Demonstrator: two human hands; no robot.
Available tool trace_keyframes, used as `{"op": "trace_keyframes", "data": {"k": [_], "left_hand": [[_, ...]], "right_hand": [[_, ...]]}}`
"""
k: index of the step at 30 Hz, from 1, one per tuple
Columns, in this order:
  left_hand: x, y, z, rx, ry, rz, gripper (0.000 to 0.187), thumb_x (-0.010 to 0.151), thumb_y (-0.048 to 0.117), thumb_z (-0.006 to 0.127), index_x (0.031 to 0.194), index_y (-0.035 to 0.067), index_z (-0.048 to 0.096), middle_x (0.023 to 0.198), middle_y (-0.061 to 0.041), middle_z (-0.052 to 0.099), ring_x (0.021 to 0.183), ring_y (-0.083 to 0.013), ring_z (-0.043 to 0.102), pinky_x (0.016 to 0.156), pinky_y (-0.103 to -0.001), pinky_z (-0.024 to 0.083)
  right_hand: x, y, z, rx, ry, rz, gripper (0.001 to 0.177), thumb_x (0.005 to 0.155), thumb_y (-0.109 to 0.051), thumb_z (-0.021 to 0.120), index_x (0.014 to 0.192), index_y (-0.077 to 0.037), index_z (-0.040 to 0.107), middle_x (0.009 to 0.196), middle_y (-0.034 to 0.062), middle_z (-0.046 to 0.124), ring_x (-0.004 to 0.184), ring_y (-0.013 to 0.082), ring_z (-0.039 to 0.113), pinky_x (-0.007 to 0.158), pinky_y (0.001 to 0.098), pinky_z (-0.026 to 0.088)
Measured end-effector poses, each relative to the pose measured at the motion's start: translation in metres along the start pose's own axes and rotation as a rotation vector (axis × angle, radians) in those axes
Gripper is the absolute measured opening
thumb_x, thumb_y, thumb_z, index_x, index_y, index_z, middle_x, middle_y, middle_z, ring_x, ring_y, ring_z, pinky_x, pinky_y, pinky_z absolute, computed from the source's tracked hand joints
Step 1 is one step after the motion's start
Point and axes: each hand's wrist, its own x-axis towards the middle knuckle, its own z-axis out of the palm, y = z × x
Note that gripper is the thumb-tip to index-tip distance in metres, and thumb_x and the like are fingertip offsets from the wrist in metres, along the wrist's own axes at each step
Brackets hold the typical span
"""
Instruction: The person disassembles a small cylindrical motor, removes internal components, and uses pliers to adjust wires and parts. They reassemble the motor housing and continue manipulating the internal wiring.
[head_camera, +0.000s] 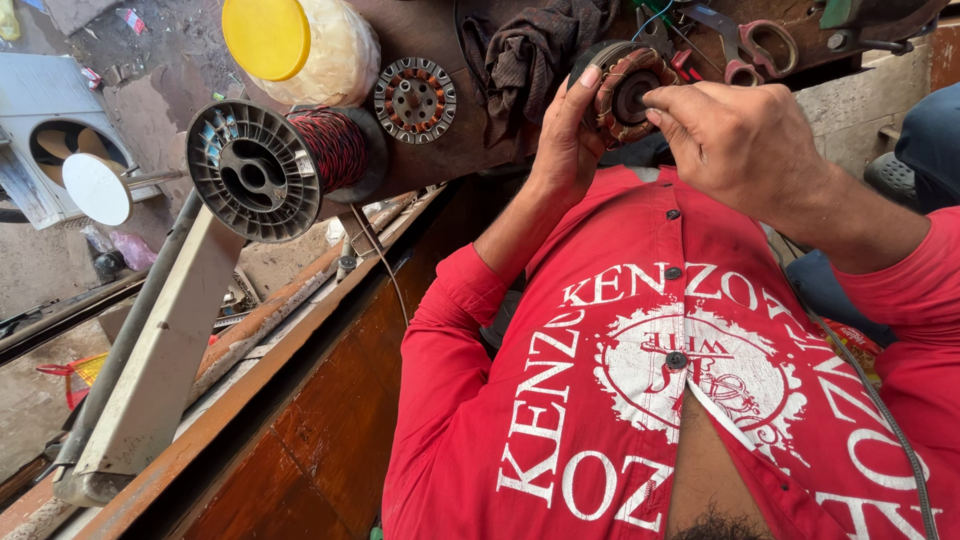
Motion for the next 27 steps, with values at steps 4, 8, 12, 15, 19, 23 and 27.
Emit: {"op": "trace_keyframes", "data": {"k": [4, 8, 12, 15, 19, 23, 27], "left_hand": [[0.0, -0.002, 0.001, -0.006, -0.021, 0.023, 0.049, 0.102, 0.043, 0.066, 0.133, 0.006, 0.054, 0.117, -0.007, 0.066, 0.098, -0.014, 0.065, 0.086, -0.036, 0.058], [0.002, -0.006, -0.001, -0.015, -0.002, 0.007, 0.046, 0.1, 0.042, 0.066, 0.129, 0.008, 0.054, 0.114, -0.006, 0.065, 0.096, -0.0127, 0.065, 0.086, -0.035, 0.059], [0.002, -0.008, -0.004, -0.023, -0.02, 0.019, 0.043, 0.106, 0.041, 0.067, 0.13, 0.007, 0.055, 0.11, -0.005, 0.063, 0.089, -0.0119, 0.059, 0.082, -0.034, 0.056], [0.001, -0.008, -0.004, -0.016, -0.006, 0.008, 0.044, 0.102, 0.042, 0.067, 0.128, 0.008, 0.057, 0.111, -0.004, 0.064, 0.093, -0.0118, 0.062, 0.084, -0.033, 0.056], [-0.002, -0.006, 0.0, -0.058, -0.021, -0.031, 0.047, 0.103, 0.043, 0.064, 0.13, 0.005, 0.059, 0.116, -0.007, 0.067, 0.101, -0.0162, 0.066, 0.09, -0.036, 0.057], [-0.005, -0.005, 0.0, -0.081, -0.068, -0.035, 0.052, 0.108, 0.043, 0.061, 0.139, 0.001, 0.058, 0.127, -0.012, 0.067, 0.113, -0.0198, 0.067, 0.099, -0.04, 0.056], [-0.007, -0.003, 0.002, -0.084, -0.129, -0.072, 0.056, 0.107, 0.046, 0.059, 0.141, 0.001, 0.058, 0.131, -0.013, 0.068, 0.118, -0.0219, 0.067, 0.104, -0.042, 0.057]], "right_hand": [[-0.002, -0.001, 0.001, -0.075, -0.029, -0.025, 0.015, 0.104, -0.008, 0.073, 0.116, 0.001, 0.072, 0.093, 0.0162, 0.072, 0.076, 0.0302, 0.071, 0.064, 0.0361, 0.056], [-0.003, -0.002, 0.003, -0.06, -0.029, -0.018, 0.015, 0.104, -0.007, 0.072, 0.117, 0.001, 0.071, 0.09, 0.0165, 0.071, 0.076, 0.0313, 0.07, 0.065, 0.0371, 0.055], [0.002, -0.004, 0.003, -0.033, -0.032, -0.001, 0.015, 0.105, -0.008, 0.072, 0.118, 0.001, 0.071, 0.092, 0.0166, 0.07, 0.076, 0.032, 0.07, 0.065, 0.0377, 0.055], [0.006, -0.008, 0.0, -0.047, -0.032, -0.004, 0.015, 0.105, -0.01, 0.073, 0.115, 0.001, 0.071, 0.093, 0.0166, 0.071, 0.077, 0.0336, 0.069, 0.067, 0.0394, 0.055], [0.007, -0.014, -0.008, -0.039, 0.057, -0.041, 0.023, 0.093, -0.007, 0.077, 0.11, 0.007, 0.071, 0.089, 0.0191, 0.071, 0.073, 0.0335, 0.069, 0.064, 0.0393, 0.054], [0.003, -0.012, -0.004, -0.012, 0.186, -0.123, 0.017, 0.099, -0.002, 0.077, 0.113, 0.003, 0.069, 0.104, 0.0154, 0.072, 0.088, 0.0291, 0.07, 0.079, 0.0356, 0.056], [-0.003, -0.005, 0.006, 0.028, 0.207, -0.117, 0.014, 0.102, -0.001, 0.081, 0.109, 0.004, 0.07, 0.106, 0.0144, 0.072, 0.091, 0.0301, 0.07, 0.081, 0.0378, 0.056]]}}
